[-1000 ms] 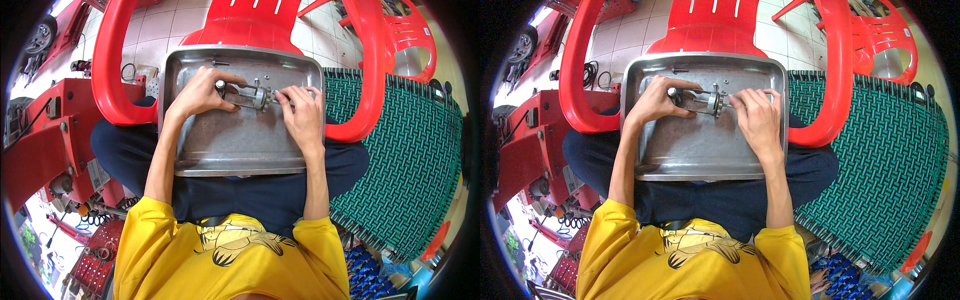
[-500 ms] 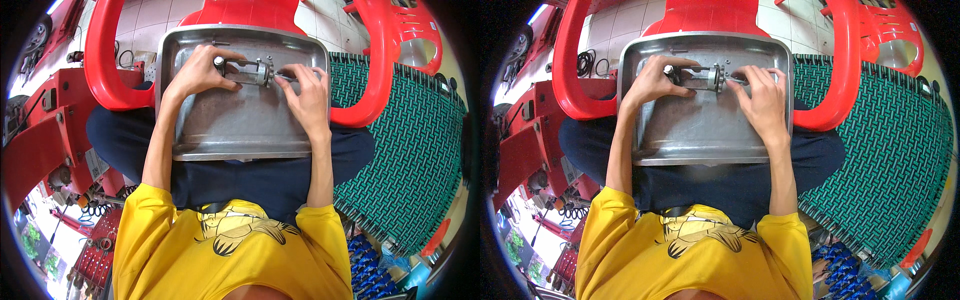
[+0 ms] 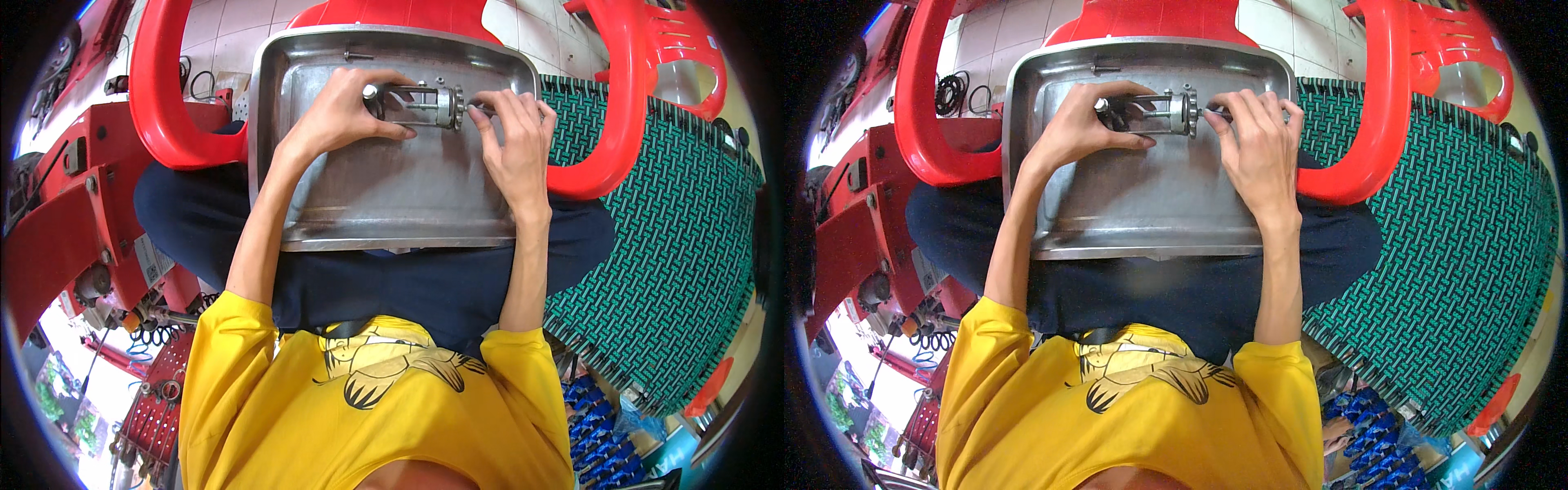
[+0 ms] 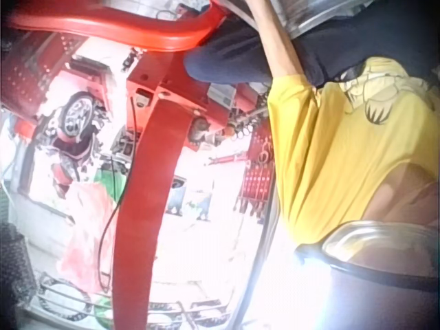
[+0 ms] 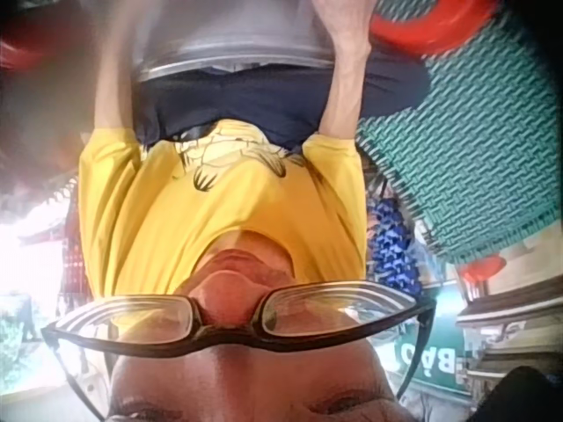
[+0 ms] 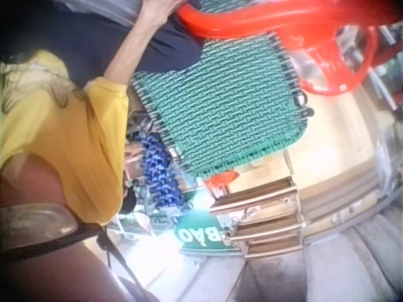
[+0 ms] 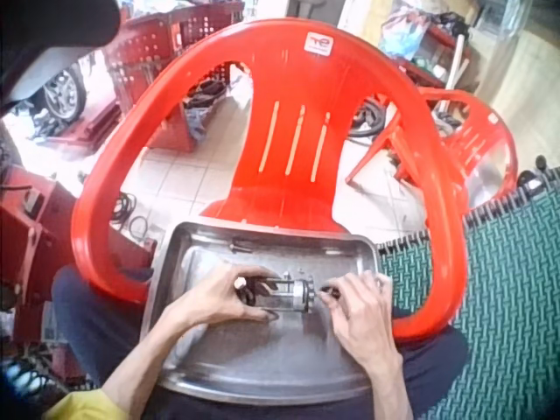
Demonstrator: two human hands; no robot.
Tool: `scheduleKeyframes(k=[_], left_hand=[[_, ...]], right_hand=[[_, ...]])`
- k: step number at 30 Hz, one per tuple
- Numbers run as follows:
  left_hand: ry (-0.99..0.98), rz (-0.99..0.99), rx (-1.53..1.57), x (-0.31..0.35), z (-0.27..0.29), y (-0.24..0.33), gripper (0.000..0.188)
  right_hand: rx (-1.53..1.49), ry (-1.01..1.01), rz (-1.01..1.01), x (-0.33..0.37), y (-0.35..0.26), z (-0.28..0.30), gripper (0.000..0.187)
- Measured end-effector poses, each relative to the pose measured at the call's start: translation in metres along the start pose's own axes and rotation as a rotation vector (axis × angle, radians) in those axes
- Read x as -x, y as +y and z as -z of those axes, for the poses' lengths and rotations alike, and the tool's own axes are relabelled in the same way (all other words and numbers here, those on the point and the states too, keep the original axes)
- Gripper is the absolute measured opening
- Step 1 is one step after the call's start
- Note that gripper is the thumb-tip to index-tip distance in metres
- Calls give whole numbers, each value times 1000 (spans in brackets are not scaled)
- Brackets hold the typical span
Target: The person removes screws and pins from a cylindrical mechanical component in a metal tray by hand and using a thin metal rod.
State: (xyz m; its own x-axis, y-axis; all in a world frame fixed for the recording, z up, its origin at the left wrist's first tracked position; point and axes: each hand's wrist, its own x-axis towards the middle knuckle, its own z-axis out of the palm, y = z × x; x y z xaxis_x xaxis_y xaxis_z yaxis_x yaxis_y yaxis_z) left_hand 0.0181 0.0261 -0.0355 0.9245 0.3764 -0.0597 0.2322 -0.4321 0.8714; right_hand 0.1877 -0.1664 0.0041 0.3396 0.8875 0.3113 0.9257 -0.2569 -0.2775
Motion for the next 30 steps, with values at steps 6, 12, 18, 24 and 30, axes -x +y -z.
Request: scheduleKeyframes(k=[6, 12, 18, 24, 30], left_hand=[[64, -120, -86, 3, 2, -9, 64], [-4, -78, -56, 3, 6, 0, 62], [-47, -49, -76, 2, 10, -2, 63], [-20, -93, -39, 2, 8, -9, 66], [-19, -123, -26, 0, 7, -4, 60]], right_hand=[[59, 63, 48, 0, -2, 6, 9], [178, 83, 60, 1, -1, 6, 13], [65, -37, 28, 1, -2, 10, 15], [93, 32, 65, -2, -4, 17, 14], [-70, -31, -97, 11, -5, 14, 15]])
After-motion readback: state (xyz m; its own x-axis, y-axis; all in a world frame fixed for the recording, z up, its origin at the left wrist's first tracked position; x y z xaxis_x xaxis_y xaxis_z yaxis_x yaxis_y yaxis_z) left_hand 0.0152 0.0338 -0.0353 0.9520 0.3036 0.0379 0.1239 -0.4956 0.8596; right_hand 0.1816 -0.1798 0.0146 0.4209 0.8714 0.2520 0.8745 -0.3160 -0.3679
